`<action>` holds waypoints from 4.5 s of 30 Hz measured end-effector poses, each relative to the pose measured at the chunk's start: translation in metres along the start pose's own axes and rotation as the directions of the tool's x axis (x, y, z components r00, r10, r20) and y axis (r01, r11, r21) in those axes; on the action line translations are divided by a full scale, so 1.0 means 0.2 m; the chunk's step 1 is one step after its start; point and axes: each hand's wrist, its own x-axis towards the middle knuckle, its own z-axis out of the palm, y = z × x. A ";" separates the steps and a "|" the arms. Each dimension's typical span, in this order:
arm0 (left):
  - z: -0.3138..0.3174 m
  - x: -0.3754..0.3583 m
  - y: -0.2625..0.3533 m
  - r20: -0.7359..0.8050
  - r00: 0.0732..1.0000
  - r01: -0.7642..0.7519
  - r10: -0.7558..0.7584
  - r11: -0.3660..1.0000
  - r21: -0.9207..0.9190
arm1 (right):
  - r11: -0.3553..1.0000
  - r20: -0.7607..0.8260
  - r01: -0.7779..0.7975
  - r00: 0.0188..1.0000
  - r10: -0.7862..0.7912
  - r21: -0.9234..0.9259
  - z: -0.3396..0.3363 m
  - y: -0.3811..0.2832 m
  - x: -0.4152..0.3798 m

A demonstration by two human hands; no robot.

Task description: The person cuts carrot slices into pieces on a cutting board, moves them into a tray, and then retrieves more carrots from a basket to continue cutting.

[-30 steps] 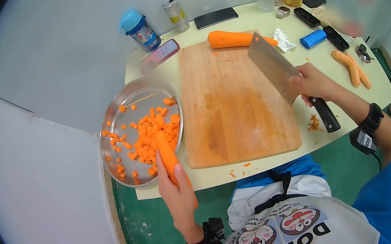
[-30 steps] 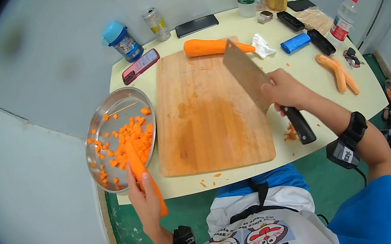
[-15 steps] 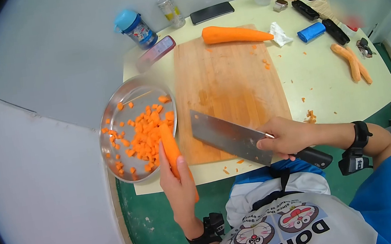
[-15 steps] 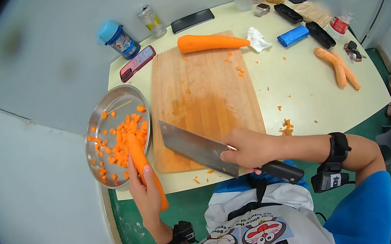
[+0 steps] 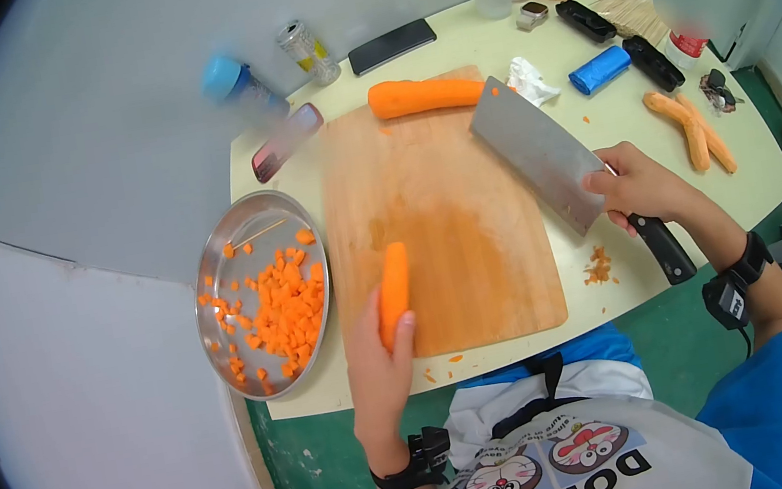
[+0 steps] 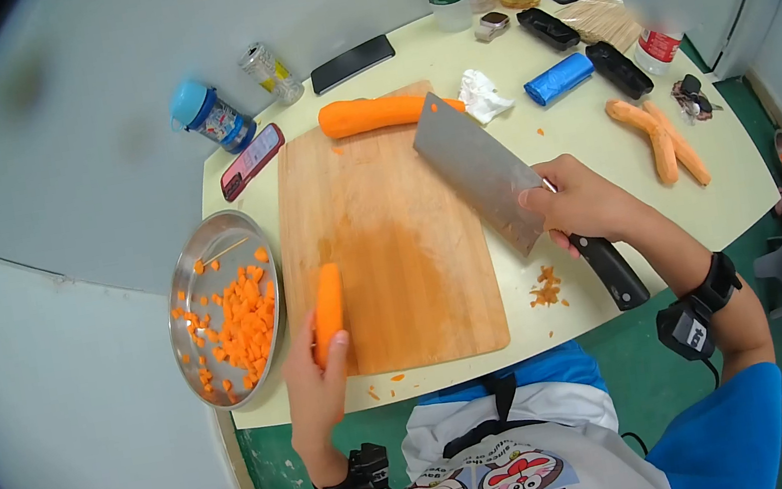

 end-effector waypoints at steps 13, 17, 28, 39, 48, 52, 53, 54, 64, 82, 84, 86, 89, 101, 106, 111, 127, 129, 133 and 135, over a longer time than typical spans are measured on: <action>0.15 0.13 0.03 0.169 0.976 -0.185 0.140 0.938 0.293 | 0.899 0.040 0.307 0.950 -0.311 -0.313 0.12 -0.04 -0.10; 0.26 0.11 -0.07 0.183 0.980 -0.127 0.076 0.949 0.290 | 0.805 0.016 0.433 0.884 -0.468 -0.406 0.22 0.08 -0.03; 0.29 0.13 -0.06 0.127 0.979 -0.195 0.161 0.923 0.332 | 0.685 0.252 0.467 0.883 -0.396 -0.559 0.16 -0.04 0.07; 0.23 0.13 -0.04 0.193 0.972 -0.185 0.135 0.945 0.270 | 0.655 0.373 0.490 0.870 -0.323 -0.575 0.15 -0.02 0.12; 0.18 0.13 0.01 0.254 0.966 -0.129 0.055 0.950 0.285 | 0.587 0.361 0.556 0.830 -0.425 -0.589 0.17 -0.05 0.07; 0.20 0.14 -0.01 0.231 0.971 -0.116 0.053 0.957 0.268 | 0.612 0.324 0.499 0.866 -0.380 -0.614 0.17 -0.06 0.07; 0.21 0.14 -0.03 0.223 0.974 -0.104 0.043 0.958 0.267 | 0.594 0.337 0.519 0.854 -0.397 -0.615 0.18 -0.06 0.07; 0.23 0.13 -0.04 0.194 0.978 -0.124 0.075 0.959 0.256 | 0.587 0.353 0.529 0.848 -0.396 -0.613 0.18 -0.06 0.06; 0.24 0.13 -0.08 0.164 0.982 -0.116 0.092 0.982 0.147 | 0.681 0.288 0.438 0.899 -0.330 -0.587 0.18 -0.03 0.08; 0.22 0.10 -0.11 0.150 0.982 -0.141 0.115 0.975 0.172 | 0.716 0.267 0.395 0.918 -0.292 -0.576 0.21 -0.09 0.02; 0.21 0.10 -0.10 0.171 0.979 -0.135 0.107 0.978 0.161 | 0.713 0.265 0.391 0.920 -0.289 -0.582 0.20 -0.07 0.03; 0.20 0.11 -0.10 0.198 0.975 -0.129 0.099 0.981 0.147 | 0.712 0.260 0.381 0.924 -0.279 -0.590 0.19 -0.06 0.04; 0.18 0.10 -0.08 0.177 0.979 -0.115 0.097 0.989 0.098 | 0.713 0.270 0.412 0.911 -0.311 -0.567 0.19 -0.04 0.04; 0.19 0.09 0.05 0.076 0.988 0.075 -0.132 0.856 0.512 | 0.680 0.180 0.408 0.907 -0.382 -0.609 0.26 -0.09 0.03; 0.11 0.12 -0.04 0.241 0.954 -0.259 0.180 0.899 0.354 | 0.761 0.143 0.360 0.930 -0.339 -0.540 0.23 -0.09 0.00; 0.06 0.09 0.08 0.313 0.947 -0.163 0.066 0.941 0.296 | 0.821 0.103 0.289 0.956 -0.275 -0.492 0.27 -0.15 -0.13; 0.07 0.08 0.08 0.350 0.937 -0.112 -0.005 0.943 0.314 | 0.808 0.330 0.290 0.935 -0.125 -0.513 0.29 -0.08 -0.15; 0.07 0.08 0.08 0.349 0.937 -0.104 -0.025 0.932 0.347 | 0.815 0.364 0.298 0.924 -0.116 -0.497 0.27 -0.08 -0.14; 0.09 0.08 0.12 0.330 0.939 -0.059 -0.096 0.902 0.428 | 0.806 0.416 0.379 0.890 -0.184 -0.454 0.24 -0.05 -0.13; 0.09 0.08 0.11 0.332 0.940 -0.068 -0.083 0.906 0.418 | 0.804 0.412 0.388 0.889 -0.199 -0.450 0.24 -0.05 -0.13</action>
